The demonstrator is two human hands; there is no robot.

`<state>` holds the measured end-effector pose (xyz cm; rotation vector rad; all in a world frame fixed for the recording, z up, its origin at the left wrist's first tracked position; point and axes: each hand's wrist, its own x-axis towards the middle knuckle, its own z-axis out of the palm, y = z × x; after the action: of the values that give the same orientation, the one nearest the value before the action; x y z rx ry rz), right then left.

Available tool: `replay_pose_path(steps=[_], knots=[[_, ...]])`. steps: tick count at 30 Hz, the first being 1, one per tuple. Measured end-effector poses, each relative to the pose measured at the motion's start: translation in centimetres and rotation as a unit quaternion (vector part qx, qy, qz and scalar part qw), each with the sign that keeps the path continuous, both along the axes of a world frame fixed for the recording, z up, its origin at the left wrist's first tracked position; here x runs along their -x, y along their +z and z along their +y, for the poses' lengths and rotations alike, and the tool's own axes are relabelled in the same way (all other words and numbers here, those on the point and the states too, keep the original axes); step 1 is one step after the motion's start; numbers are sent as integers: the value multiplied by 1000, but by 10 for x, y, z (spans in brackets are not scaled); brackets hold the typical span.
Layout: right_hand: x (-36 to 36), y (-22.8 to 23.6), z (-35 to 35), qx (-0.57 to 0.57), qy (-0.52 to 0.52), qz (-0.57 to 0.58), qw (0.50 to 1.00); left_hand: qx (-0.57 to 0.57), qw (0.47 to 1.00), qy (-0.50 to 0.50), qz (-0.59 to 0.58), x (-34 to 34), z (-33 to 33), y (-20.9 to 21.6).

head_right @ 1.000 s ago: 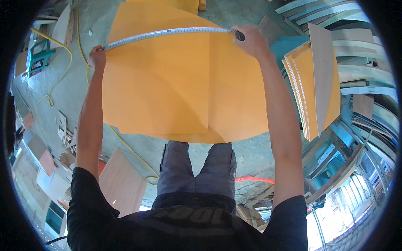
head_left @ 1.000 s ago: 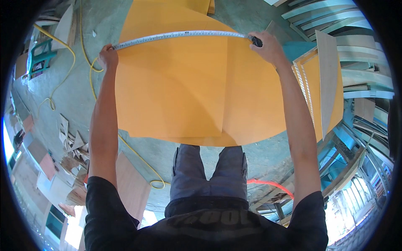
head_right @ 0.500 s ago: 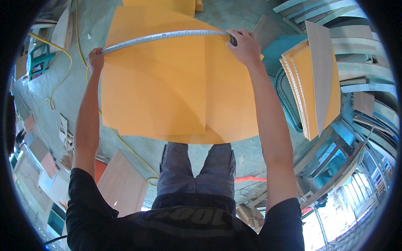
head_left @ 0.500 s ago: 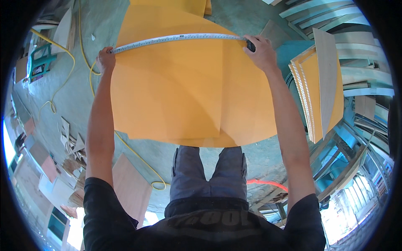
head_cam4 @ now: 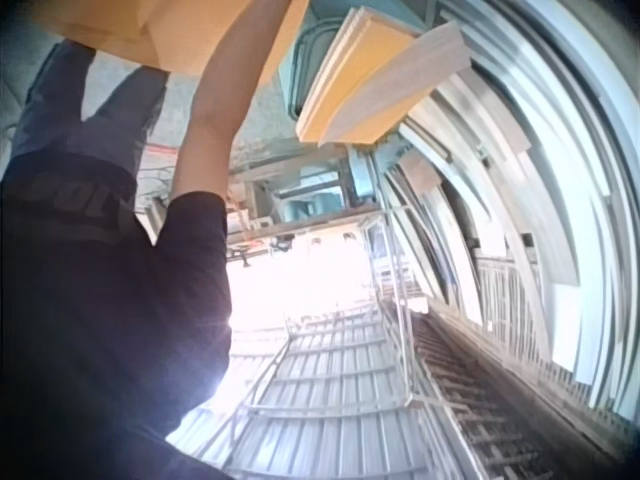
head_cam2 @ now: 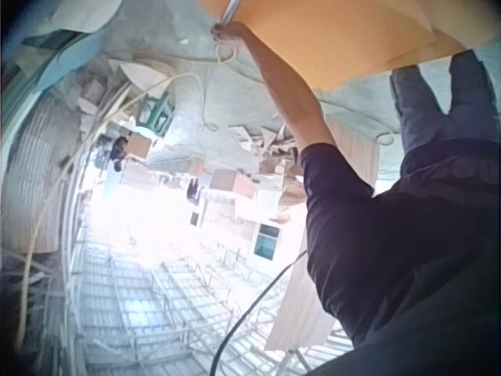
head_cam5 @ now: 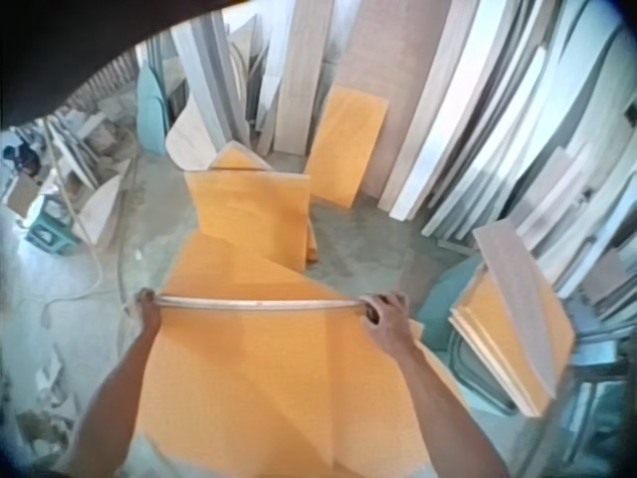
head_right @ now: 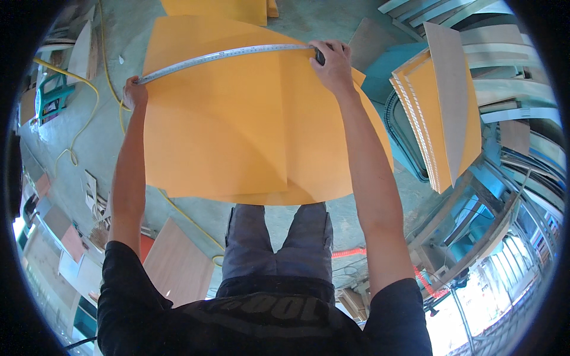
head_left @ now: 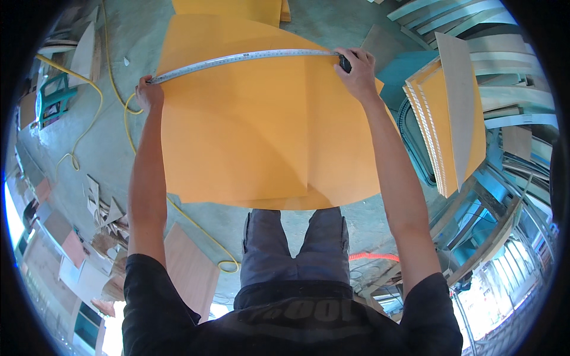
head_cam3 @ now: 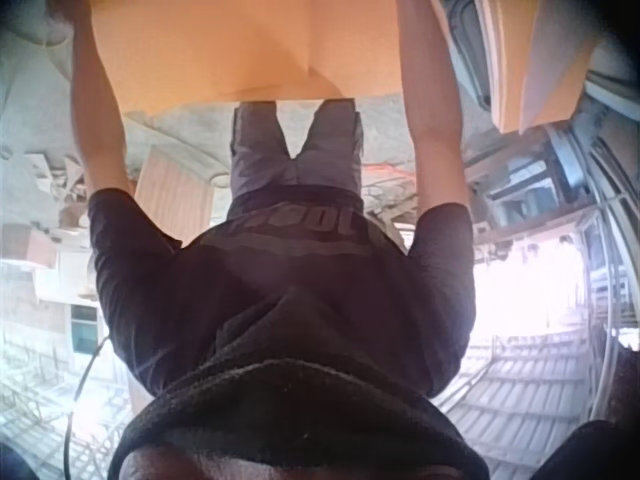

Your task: The person measures curved wooden panels with a tape measure, carries them, and uses a pneumatic nailer to attach pieces together. They also handle various tools including a drill and a sander on a workbench.

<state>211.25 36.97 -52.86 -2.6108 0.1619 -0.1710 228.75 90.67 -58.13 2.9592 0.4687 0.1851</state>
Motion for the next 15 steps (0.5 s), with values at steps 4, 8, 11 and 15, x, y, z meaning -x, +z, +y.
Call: replay_pose_path(steps=[4,8,11,15], knots=[[1,-4,2,-17,-31,-18,999,-5,999,20,26,5,-19,5],[3,-7,14,3,-42,-65,997,10,1000,23,14,6,-4,-1],[4,-8,16,10,-54,-79,995,103,991,46,-78,14,-9,-8],[7,-7,18,24,-77,-73,994,168,972,74,-147,25,-38,-8]])
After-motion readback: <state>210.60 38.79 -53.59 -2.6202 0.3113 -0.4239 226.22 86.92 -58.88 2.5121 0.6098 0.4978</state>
